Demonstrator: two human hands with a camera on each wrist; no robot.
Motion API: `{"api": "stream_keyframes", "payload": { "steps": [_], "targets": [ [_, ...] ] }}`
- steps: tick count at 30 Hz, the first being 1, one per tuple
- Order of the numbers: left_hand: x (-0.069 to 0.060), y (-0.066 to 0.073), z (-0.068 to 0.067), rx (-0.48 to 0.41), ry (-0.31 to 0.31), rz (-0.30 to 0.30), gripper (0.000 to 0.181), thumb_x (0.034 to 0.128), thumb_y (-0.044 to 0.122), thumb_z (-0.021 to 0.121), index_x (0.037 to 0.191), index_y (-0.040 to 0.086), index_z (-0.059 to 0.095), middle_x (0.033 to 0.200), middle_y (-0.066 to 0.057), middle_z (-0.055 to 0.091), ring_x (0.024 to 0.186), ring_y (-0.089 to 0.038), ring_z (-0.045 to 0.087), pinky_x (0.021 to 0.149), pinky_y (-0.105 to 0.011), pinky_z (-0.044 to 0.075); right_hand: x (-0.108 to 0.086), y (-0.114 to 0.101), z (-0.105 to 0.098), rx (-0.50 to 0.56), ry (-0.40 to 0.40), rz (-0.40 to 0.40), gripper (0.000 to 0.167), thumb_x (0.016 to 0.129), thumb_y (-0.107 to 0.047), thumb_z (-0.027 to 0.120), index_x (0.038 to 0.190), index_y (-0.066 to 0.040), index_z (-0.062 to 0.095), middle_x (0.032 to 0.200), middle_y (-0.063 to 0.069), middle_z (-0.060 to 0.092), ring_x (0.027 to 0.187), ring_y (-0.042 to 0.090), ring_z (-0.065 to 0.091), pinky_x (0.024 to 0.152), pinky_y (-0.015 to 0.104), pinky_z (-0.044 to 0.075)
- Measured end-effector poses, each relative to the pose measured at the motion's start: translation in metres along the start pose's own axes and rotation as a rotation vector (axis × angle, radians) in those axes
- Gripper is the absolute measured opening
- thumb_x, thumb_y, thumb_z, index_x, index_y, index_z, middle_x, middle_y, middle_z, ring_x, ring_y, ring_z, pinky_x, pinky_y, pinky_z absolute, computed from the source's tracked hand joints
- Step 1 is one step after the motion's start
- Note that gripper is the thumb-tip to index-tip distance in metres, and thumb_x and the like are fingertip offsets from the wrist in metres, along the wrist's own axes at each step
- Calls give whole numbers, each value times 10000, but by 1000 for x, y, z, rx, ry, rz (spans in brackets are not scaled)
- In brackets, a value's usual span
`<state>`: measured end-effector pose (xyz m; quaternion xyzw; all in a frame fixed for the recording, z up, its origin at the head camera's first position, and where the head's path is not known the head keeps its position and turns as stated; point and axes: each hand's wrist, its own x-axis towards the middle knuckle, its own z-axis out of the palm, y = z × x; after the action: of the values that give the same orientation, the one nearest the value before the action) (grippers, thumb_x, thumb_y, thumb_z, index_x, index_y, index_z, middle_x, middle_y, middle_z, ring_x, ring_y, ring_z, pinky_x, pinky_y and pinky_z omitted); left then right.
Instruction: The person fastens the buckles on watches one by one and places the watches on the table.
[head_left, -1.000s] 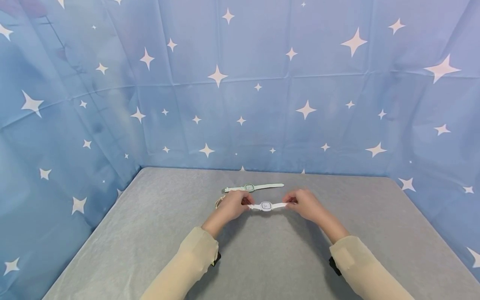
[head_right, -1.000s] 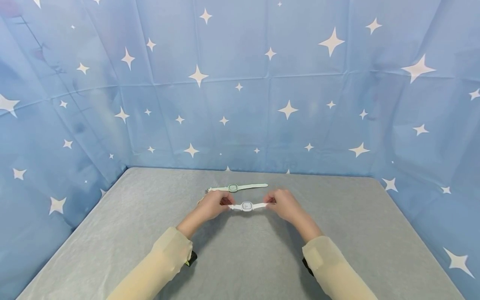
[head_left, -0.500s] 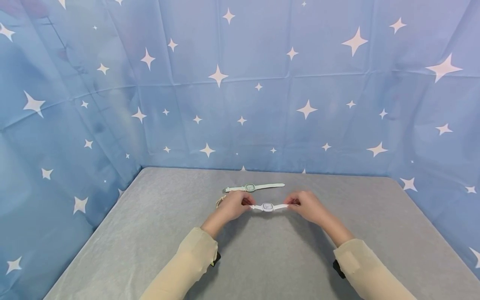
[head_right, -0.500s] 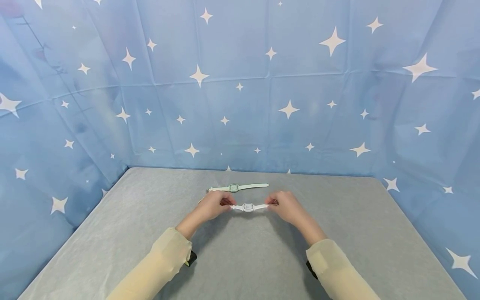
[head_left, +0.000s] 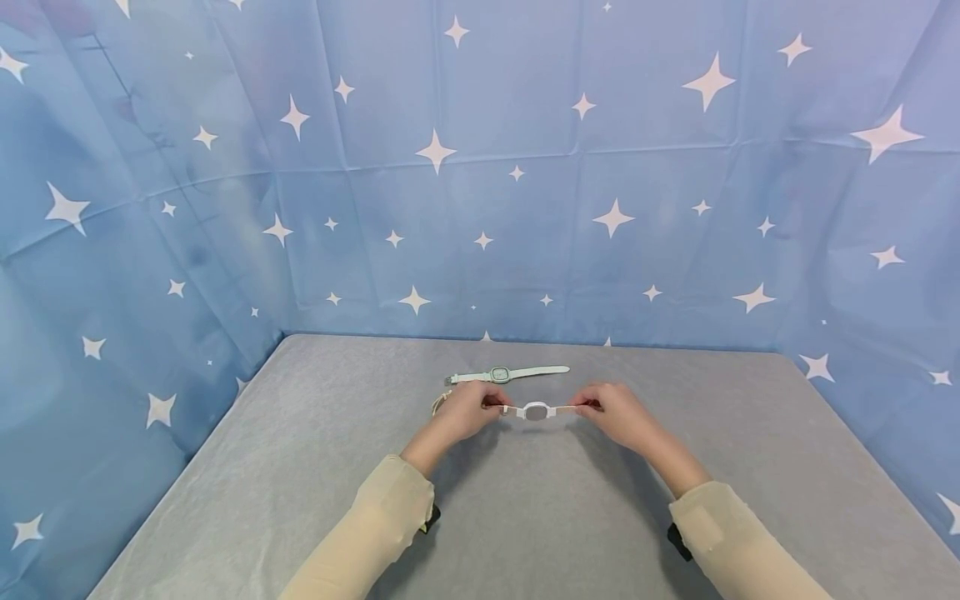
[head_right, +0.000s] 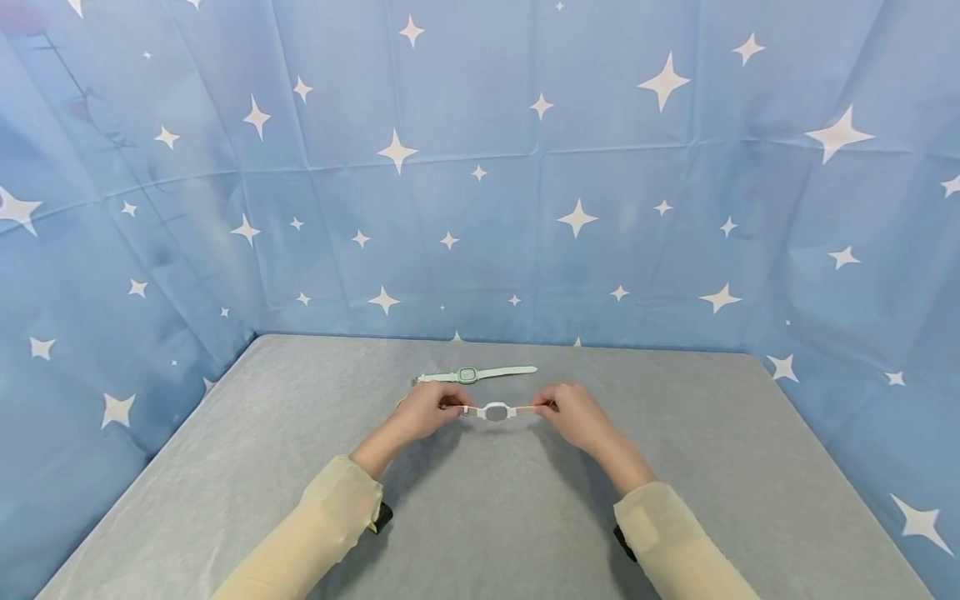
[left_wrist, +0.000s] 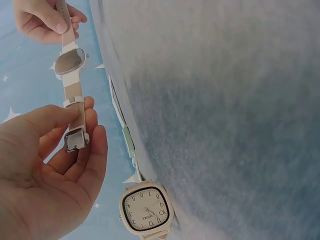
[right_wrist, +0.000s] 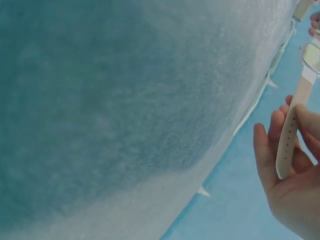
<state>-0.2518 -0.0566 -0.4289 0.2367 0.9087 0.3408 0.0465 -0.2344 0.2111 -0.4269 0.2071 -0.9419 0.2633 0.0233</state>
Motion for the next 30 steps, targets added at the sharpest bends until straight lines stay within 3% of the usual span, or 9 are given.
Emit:
{"api": "stream_keyframes", "payload": {
  "steps": [6,13,19,26,30],
  "targets": [
    [0,-4,0,-43,16,-22,115,939,84,659,952,124,766,899,-19,734,761,-64,584,677,-218,475,0,0,0,48,-9,32,101,934,-65,667,959,-64,765,897,56,727,769,101,591,666,279,492],
    [1,-7,-2,-141,81,-66,84,928,115,681,961,110,758,880,-44,745,725,-48,572,662,-209,465,-1,2,-2,209,-11,107,124,949,-62,642,988,-26,754,909,132,725,752,112,576,633,260,479],
    [3,-9,-3,-372,134,-101,117,935,98,679,993,17,740,843,-135,735,676,-33,597,652,-192,508,-1,1,-4,412,12,203,189,960,-88,634,1067,42,720,920,202,710,749,120,605,668,303,545],
    [4,-9,-3,-610,173,-158,189,933,88,670,1039,-64,705,924,-221,728,737,-49,656,756,-258,601,-1,-4,-10,680,50,304,327,952,-99,651,1193,122,638,914,3,712,792,21,665,803,280,604],
    [4,-7,-4,-756,185,-233,225,949,105,657,1098,-62,685,918,-134,731,795,-72,694,815,-305,610,-3,-7,-13,828,66,374,367,955,-130,664,1244,91,620,980,-26,702,856,18,698,878,295,592]
  ]
}}
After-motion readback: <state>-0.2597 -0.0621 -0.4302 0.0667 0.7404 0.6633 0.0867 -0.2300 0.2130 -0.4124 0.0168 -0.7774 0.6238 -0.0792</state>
